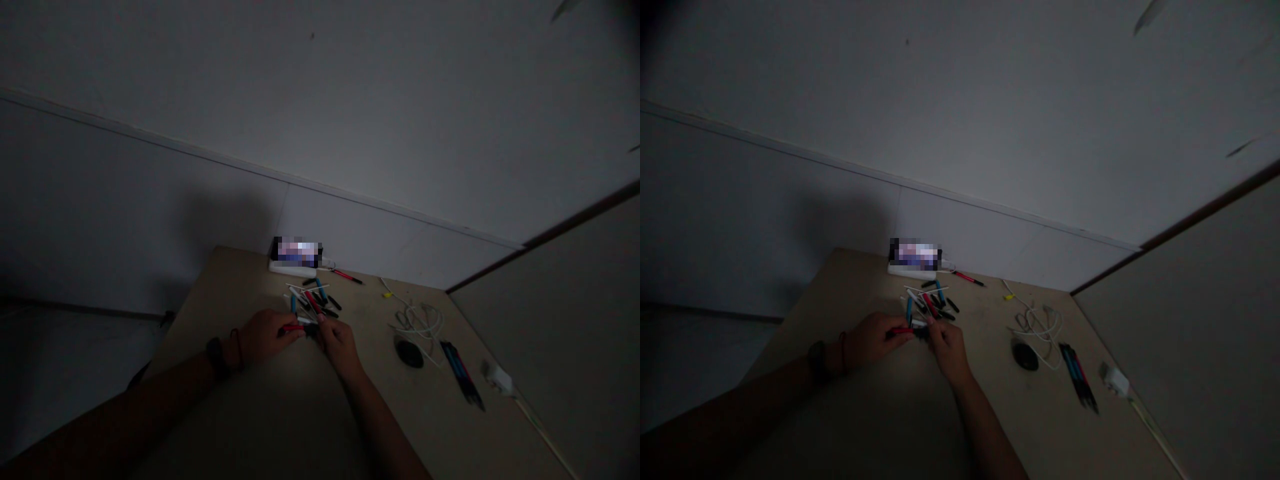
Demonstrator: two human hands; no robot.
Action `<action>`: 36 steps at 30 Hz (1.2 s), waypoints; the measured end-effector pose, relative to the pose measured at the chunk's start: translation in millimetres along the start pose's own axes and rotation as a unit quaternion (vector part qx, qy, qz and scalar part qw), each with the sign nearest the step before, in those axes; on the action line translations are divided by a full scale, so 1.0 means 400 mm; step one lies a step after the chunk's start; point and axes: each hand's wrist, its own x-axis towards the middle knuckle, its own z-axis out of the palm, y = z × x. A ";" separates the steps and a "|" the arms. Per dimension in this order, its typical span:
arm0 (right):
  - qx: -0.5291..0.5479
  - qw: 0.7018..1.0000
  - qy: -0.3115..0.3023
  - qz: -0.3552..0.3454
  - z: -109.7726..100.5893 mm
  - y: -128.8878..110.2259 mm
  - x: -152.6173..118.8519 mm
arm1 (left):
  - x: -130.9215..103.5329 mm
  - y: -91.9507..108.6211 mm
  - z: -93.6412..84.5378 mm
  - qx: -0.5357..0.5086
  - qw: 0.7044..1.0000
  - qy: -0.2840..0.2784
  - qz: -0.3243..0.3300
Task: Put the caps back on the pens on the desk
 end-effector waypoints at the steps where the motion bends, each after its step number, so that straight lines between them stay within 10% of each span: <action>1: -0.001 1.000 0.000 -0.001 0.000 -0.001 0.000 | 0.000 0.000 0.000 0.001 1.000 -0.001 -0.002; 36: 0.009 1.000 -0.012 -0.017 -0.001 0.011 -0.009 | -0.003 -0.012 0.002 -0.020 0.999 -0.037 0.011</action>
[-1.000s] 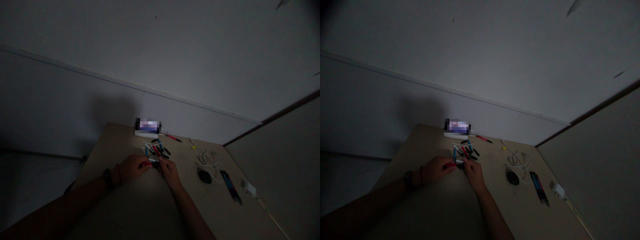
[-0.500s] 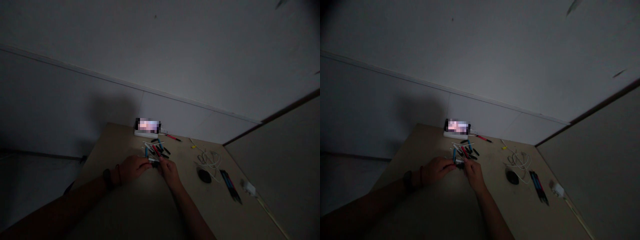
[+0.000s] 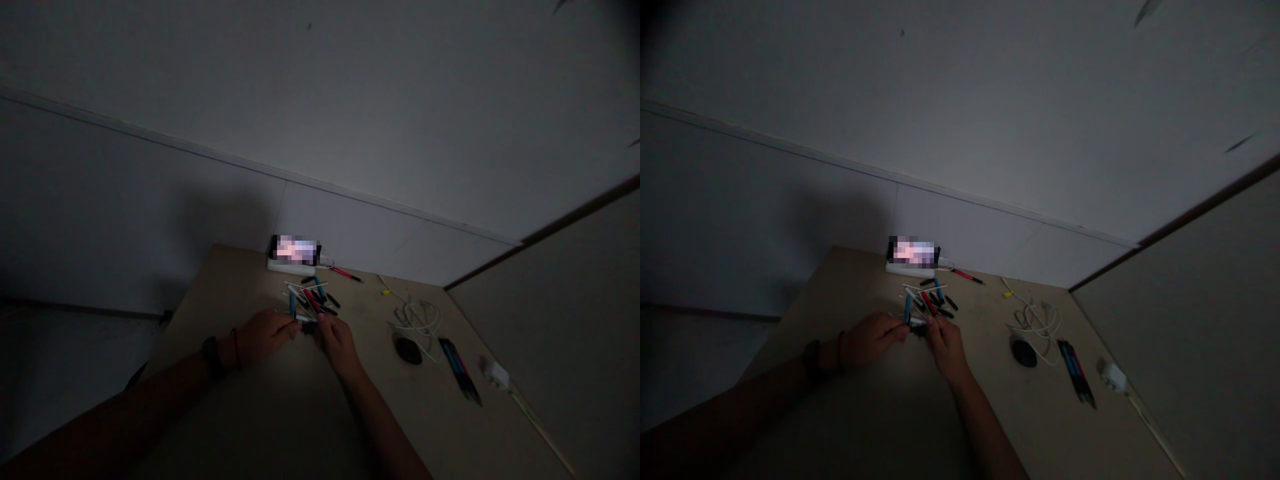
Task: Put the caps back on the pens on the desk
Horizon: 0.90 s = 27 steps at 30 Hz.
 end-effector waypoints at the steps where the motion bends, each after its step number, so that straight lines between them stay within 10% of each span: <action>1: -0.003 1.000 0.000 0.002 0.000 -0.001 0.000 | 0.001 0.000 0.000 -0.003 1.000 0.001 0.000; 27: -0.012 1.000 0.017 -0.012 -0.005 -0.026 0.003 | 0.005 0.004 -0.007 -0.032 0.999 0.003 -0.018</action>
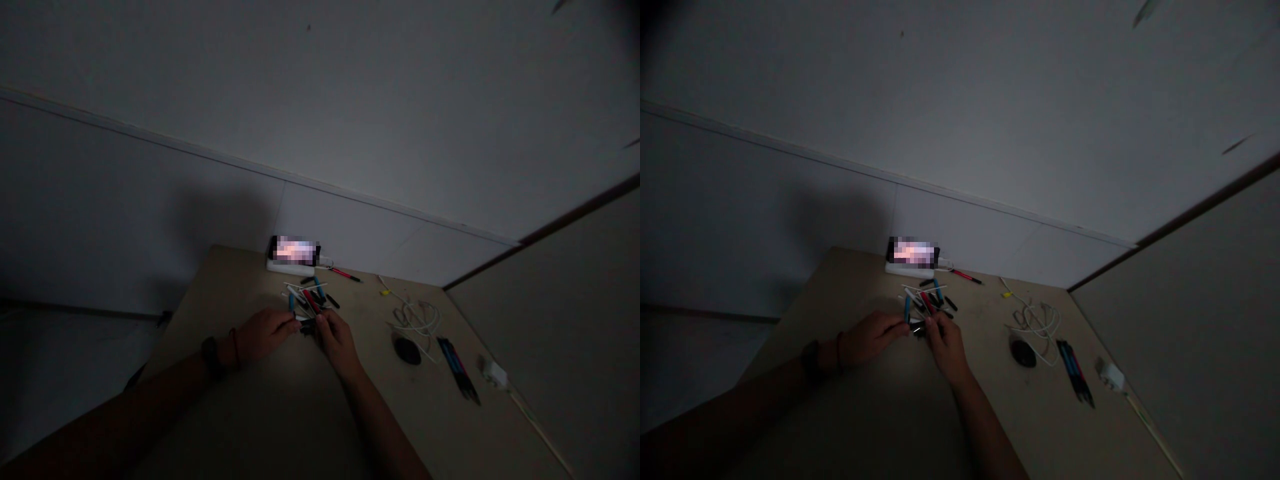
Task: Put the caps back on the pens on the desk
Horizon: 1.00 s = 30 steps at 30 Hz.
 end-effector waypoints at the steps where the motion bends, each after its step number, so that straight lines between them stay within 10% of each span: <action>1: -0.003 1.000 0.001 -0.002 -0.001 -0.001 0.001 | 0.001 0.001 -0.001 -0.004 1.000 0.004 0.001; 30: 0.091 0.996 0.005 0.018 -0.003 0.007 0.008 | 0.001 0.004 0.003 -0.042 0.998 0.048 -0.014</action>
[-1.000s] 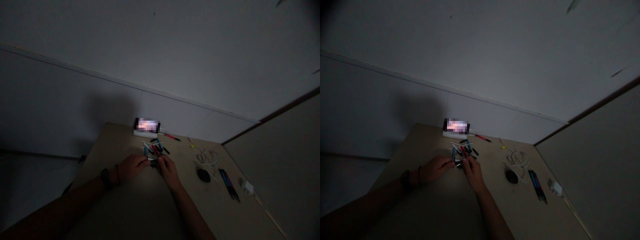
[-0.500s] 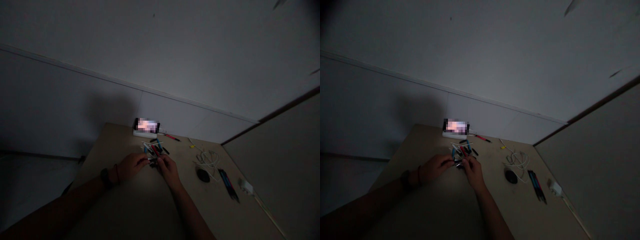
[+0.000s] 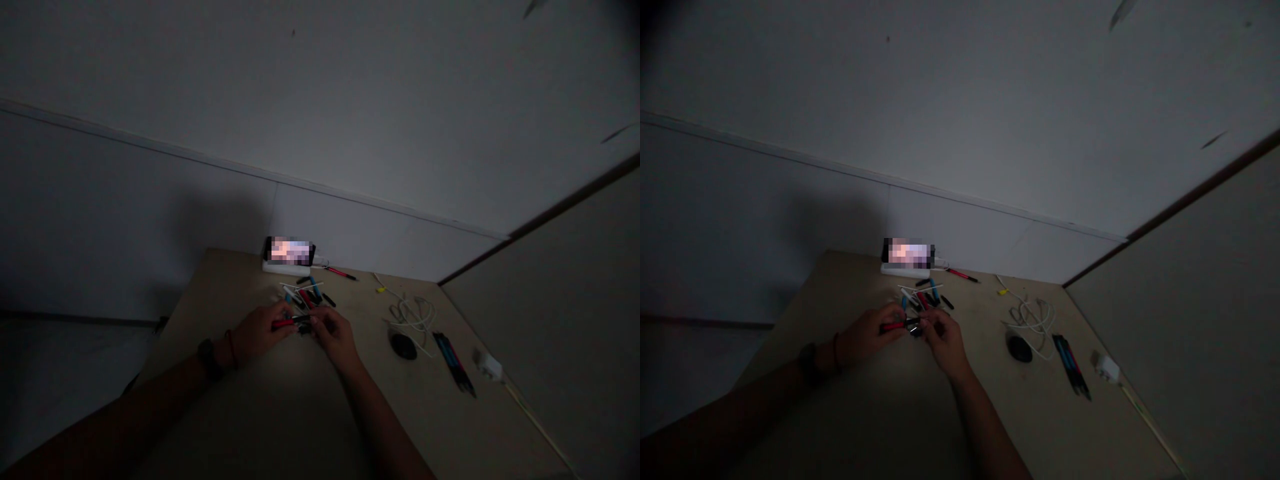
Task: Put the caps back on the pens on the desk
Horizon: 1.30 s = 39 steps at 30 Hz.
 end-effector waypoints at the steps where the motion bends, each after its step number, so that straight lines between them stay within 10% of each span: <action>1: 0.003 1.000 0.009 -0.003 0.000 -0.001 0.001 | 0.000 -0.001 0.000 -0.002 1.000 0.000 0.001; 22: -0.084 0.996 -0.037 -0.010 0.002 0.004 -0.003 | 0.005 -0.009 -0.003 0.080 0.995 -0.045 0.034; 39: -0.097 0.990 0.101 0.012 -0.017 0.017 0.031 | 0.005 0.011 -0.007 0.075 0.997 -0.027 0.006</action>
